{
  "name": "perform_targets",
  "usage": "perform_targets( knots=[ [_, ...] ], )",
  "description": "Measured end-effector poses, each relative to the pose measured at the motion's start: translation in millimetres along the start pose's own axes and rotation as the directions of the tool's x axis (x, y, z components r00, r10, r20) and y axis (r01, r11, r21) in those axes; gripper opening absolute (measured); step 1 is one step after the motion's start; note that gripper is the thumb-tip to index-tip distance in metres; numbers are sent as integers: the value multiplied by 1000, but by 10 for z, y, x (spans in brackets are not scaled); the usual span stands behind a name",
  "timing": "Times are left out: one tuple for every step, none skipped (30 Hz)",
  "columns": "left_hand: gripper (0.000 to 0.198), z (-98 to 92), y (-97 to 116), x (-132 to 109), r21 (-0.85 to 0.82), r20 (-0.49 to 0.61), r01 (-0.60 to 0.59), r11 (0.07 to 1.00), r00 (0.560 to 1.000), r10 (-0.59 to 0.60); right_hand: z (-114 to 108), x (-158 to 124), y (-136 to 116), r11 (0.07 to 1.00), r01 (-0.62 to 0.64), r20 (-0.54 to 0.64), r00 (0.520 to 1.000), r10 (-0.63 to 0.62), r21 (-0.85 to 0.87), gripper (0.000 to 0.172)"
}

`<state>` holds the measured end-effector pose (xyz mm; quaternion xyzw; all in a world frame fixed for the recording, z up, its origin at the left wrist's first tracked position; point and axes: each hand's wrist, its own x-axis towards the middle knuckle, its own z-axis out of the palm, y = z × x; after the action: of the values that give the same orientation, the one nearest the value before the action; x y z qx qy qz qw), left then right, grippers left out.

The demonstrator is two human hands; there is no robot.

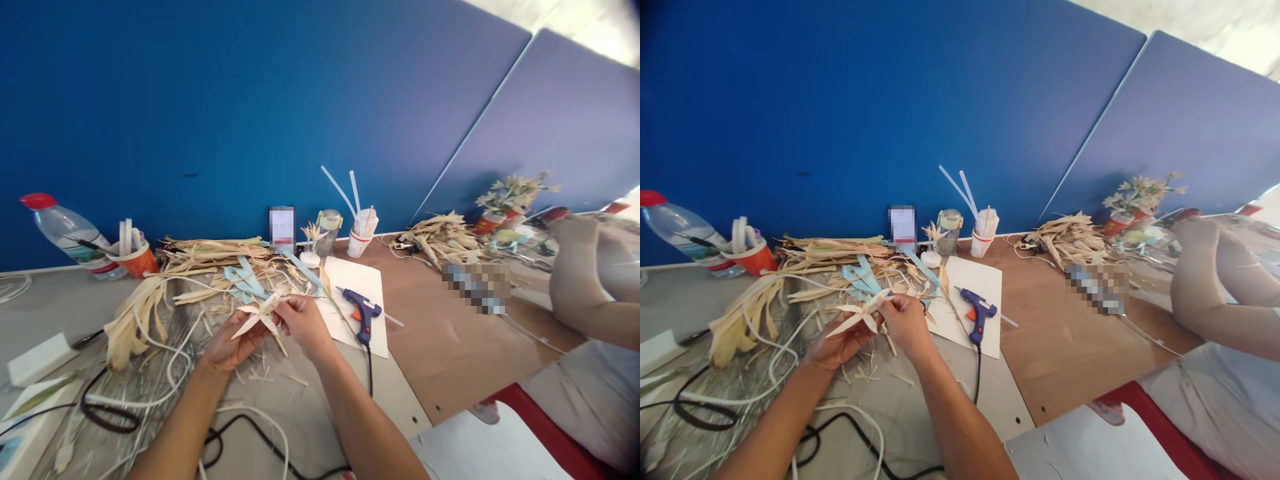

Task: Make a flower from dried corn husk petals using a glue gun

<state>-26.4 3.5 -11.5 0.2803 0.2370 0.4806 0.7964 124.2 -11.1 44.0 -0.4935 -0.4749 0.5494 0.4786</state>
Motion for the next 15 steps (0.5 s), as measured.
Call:
perform_targets(
  knots=[
    [11,6,-3,8,-4,-7,-14,1000,1000,14,0,-3,-2,1000,-2,8,1000,2,9,28],
    [10,13,-6,17,-7,-14,-29,1000,999,29,2,-5,-1,1000,-3,13,1000,3,19,28],
    [10,22,-8,25,-9,-23,-42,999,999,42,7,-6,4,1000,-1,15,1000,1,29,29],
    [9,32,-9,33,-11,-34,-53,999,998,53,14,-6,12,999,4,15,1000,-5,39,28],
    [9,43,-9,40,-15,-46,-65,998,997,64,23,-6,23,999,11,12,1000,-12,48,28],
    [9,54,-8,45,-18,-58,-77,997,995,76,33,-6,34,998,17,6,1000,-17,56,28],
    [9,64,-6,50,-18,-69,-90,996,994,89,44,-6,45,998,19,-5,1000,-19,60,27],
    [9,73,-4,52,-17,-80,-103,995,992,101,55,-7,53,998,16,-16,1000,-15,62,26],
    [8,81,-2,54,-13,-90,-115,993,989,113,65,-9,57,998,9,-26,1000,-8,65,26],
    [8,87,0,55,-9,-100,-124,992,987,122,73,-12,57,998,2,-32,999,0,70,25],
    [7,92,2,54,-5,-106,-128,992,986,127,79,-16,53,997,-4,-34,999,7,76,24],
    [6,96,4,54,-2,-109,-131,991,986,130,83,-21,44,996,-11,-33,999,14,87,24],
    [6,99,6,52,1,-106,-133,991,986,132,85,-26,33,995,-17,-31,999,20,102,24],
    [5,101,7,51,5,-99,-134,991,986,134,86,-31,21,993,-22,-27,999,26,119,23],
    [6,103,8,50,10,-88,-136,991,987,136,85,-36,9,990,-26,-24,999,29,137,23]
  ],
)
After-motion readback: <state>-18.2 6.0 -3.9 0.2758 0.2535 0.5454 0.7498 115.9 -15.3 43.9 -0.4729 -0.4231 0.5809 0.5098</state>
